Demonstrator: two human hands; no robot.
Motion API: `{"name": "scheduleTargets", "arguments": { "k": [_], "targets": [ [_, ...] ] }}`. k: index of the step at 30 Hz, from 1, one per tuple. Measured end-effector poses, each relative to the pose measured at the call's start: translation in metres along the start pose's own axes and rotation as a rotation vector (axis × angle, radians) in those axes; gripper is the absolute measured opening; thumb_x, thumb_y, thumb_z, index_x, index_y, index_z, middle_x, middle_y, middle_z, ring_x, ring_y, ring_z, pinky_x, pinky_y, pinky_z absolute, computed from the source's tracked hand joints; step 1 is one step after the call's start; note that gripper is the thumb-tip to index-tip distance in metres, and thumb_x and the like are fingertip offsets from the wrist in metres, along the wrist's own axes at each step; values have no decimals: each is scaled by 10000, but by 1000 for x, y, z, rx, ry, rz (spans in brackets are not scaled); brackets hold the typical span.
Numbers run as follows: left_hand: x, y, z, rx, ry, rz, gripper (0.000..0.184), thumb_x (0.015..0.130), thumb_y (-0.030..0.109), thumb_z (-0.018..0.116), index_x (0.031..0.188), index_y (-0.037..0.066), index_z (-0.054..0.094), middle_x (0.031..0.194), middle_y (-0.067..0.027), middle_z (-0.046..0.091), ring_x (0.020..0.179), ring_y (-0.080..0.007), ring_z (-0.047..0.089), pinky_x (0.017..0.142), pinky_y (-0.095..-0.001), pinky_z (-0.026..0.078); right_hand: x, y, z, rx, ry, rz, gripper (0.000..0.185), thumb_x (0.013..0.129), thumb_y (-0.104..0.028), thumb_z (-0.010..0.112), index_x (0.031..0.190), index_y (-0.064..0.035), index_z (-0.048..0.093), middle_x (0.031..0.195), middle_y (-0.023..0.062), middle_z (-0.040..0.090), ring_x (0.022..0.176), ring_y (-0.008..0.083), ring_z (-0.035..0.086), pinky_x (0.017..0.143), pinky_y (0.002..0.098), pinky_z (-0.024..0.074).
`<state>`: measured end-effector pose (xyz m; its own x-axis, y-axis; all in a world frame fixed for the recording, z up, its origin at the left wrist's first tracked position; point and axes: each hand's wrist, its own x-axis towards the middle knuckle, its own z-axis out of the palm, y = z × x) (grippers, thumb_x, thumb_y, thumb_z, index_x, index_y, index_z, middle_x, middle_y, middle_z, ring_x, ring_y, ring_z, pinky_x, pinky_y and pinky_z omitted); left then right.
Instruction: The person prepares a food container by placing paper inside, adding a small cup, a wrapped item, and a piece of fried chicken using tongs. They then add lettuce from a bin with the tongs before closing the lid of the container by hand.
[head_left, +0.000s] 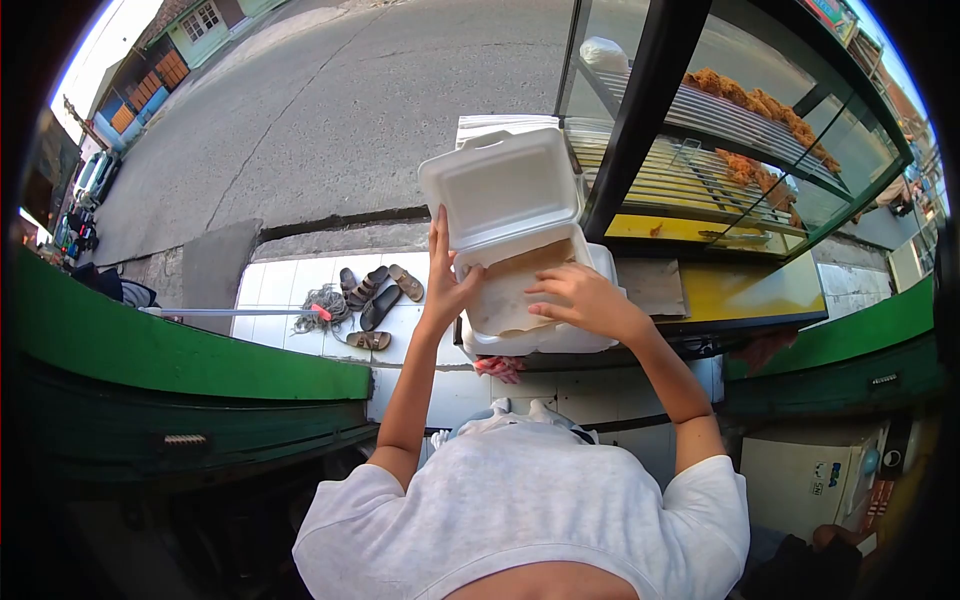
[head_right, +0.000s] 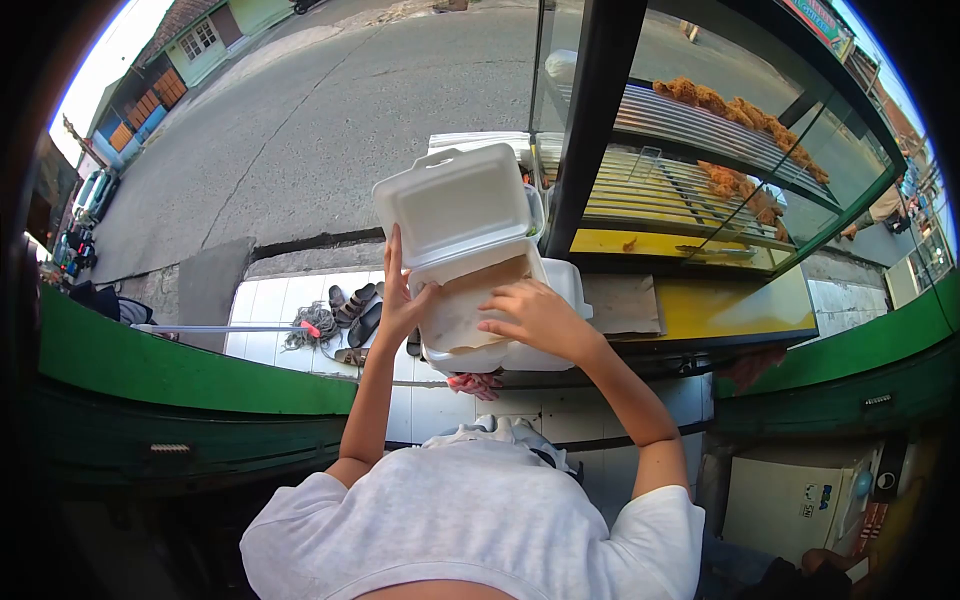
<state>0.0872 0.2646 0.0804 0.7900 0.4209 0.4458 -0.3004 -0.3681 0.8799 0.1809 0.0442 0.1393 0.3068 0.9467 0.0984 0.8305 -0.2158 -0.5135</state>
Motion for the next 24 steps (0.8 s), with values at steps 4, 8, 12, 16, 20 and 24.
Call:
{"name": "scheduleTargets", "arguments": {
  "k": [4, 8, 12, 16, 20, 24],
  "targets": [
    [-12, 5, -15, -60, 123, -84, 980, 649, -113, 549, 1486, 102, 86, 1435, -117, 202, 1265, -239, 383, 1024, -385, 424, -5, -8, -7, 174, 170, -184, 291, 865, -310, 622, 1085, -123, 663, 1188, 117, 580, 1128, 289, 516, 1003, 405, 374],
    [-30, 9, -40, -24, 289, -103, 932, 680, -126, 524, 1484, 100, 111, 1453, -125, 192, 1144, -250, 522, 923, -336, 498, -15, -13, -30, 364, 269, -160, 235, 837, -163, 665, 1062, -95, 664, 1182, 98, 583, 1134, 274, 529, 965, 387, 413],
    [-50, 5, -62, 69, 425, -136, 930, 666, -123, 520, 1482, 95, 133, 1415, -167, 213, 1198, -243, 460, 972, -350, 464, 0, 7, -32, 389, 357, -172, 211, 823, -87, 667, 1034, -79, 669, 1146, 129, 595, 1088, 262, 570, 920, 356, 447],
    [-55, -9, -82, 128, 530, -148, 909, 686, -133, 517, 1483, 109, 153, 1472, -135, 221, 1180, -252, 495, 947, -338, 474, 48, 25, -29, 345, 572, -238, 170, 816, -15, 635, 980, -45, 668, 1045, 117, 624, 992, 241, 616, 864, 333, 475],
    [-33, -9, -102, 85, 505, -161, 941, 652, -121, 533, 1482, 97, 147, 1455, -147, 186, 1221, -244, 440, 980, -349, 452, 129, 42, -23, 325, 529, -127, 189, 833, -77, 616, 1020, -66, 641, 978, 115, 615, 872, 235, 622, 776, 335, 493],
    [0, -22, -120, 72, 497, -130, 928, 654, -114, 538, 1478, 85, 160, 1418, -143, 239, 1200, -240, 451, 972, -348, 460, 234, 112, 12, 215, 423, 49, 278, 779, -140, 637, 1038, -44, 608, 942, 149, 616, 867, 275, 620, 764, 364, 491]
  ]
}}
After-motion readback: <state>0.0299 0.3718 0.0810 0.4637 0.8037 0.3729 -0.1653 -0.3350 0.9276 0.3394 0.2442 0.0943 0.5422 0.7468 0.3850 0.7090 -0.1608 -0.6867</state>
